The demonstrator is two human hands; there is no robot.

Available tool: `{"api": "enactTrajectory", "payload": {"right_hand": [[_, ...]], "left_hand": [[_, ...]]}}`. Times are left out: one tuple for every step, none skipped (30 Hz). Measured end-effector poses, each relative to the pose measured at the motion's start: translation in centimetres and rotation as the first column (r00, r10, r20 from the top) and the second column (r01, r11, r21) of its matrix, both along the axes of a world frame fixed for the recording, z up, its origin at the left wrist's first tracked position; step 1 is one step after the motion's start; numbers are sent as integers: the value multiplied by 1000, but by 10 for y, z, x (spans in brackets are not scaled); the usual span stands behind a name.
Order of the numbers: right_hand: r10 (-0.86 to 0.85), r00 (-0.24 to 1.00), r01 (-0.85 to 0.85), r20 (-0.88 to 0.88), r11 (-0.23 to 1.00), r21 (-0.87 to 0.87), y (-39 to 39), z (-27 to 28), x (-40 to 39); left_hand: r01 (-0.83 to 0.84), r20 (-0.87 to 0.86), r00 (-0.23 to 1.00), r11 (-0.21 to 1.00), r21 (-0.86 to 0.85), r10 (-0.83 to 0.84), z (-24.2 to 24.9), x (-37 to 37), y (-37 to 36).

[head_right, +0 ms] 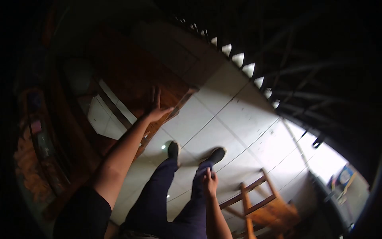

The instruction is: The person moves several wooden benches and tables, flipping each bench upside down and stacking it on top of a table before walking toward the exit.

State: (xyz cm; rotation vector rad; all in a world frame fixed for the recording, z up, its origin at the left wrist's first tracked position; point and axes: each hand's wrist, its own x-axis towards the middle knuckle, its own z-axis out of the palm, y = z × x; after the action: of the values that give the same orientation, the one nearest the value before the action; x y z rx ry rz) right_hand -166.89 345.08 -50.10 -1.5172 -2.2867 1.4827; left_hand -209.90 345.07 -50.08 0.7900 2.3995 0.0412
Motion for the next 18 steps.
{"api": "enactTrajectory", "payload": {"right_hand": [[-305, 952, 268, -7, 847, -460, 30, 32, 14], [-621, 762, 537, 184, 447, -715, 60, 64, 27], [-725, 620, 642, 301, 247, -726, 89, 96, 31], [-655, 689, 632, 310, 334, -699, 114, 125, 35], [-578, 765, 583, 286, 430, -690, 137, 147, 34], [-490, 830, 523, 267, 517, -678, 158, 167, 29], [-469, 847, 505, 251, 560, -657, 176, 186, 17], [-423, 885, 434, 195, 599, -673, 196, 202, 6], [-387, 919, 325, 81, 625, -710, 215, 215, -9], [-348, 937, 217, -28, 644, -733, 231, 227, -24], [-359, 929, 177, -85, 636, -751, 244, 237, -43], [-451, 892, 296, -18, 614, -732, 244, 267, -81], [-408, 904, 171, -123, 611, -773, 252, 272, -98], [-372, 901, 45, -223, 591, -805, 262, 268, -112], [-305, 894, -122, -328, 539, -834, 274, 260, -125], [-241, 862, -303, -446, 461, -834, 284, 255, -148], [-227, 891, -224, -394, 534, -815, 275, 273, -170], [-233, 912, -154, -338, 570, -807, 263, 292, -192]], "left_hand": [[-112, 129, 984, 992, -65, 120, 19, 14, 2], [-274, 239, 938, 959, 67, 252, 30, 35, -9], [-377, 406, 858, 923, 83, 314, 40, 58, -22], [-419, 390, 858, 895, 154, 334, 46, 94, -43], [-410, 396, 845, 911, 49, 359, 80, 124, -50], [-303, 419, 870, 952, 39, 260, 106, 146, -64], [9, 336, 942, 1000, 1, -9, 136, 163, -76], [83, 390, 915, 994, 68, -103, 151, 181, -93], [66, 401, 910, 993, 99, -101, 171, 195, -108], [53, 417, 903, 990, 134, -105, 188, 210, -123], [-38, 442, 897, 994, 103, -12, 191, 223, -141], [-124, 477, 876, 989, 76, 73, 191, 237, -159], [-169, 486, 866, 984, 61, 119, 188, 245, -174], [-206, 494, 854, 978, 38, 161, 187, 251, -189], [-257, 495, 840, 967, 1, 222, 189, 256, -198], [-311, 477, 830, 950, -35, 289, 189, 247, -205], [-416, 476, 796, 909, -20, 375, 191, 239, -210], [-515, 487, 746, 857, -12, 455, 195, 238, -215]]}}
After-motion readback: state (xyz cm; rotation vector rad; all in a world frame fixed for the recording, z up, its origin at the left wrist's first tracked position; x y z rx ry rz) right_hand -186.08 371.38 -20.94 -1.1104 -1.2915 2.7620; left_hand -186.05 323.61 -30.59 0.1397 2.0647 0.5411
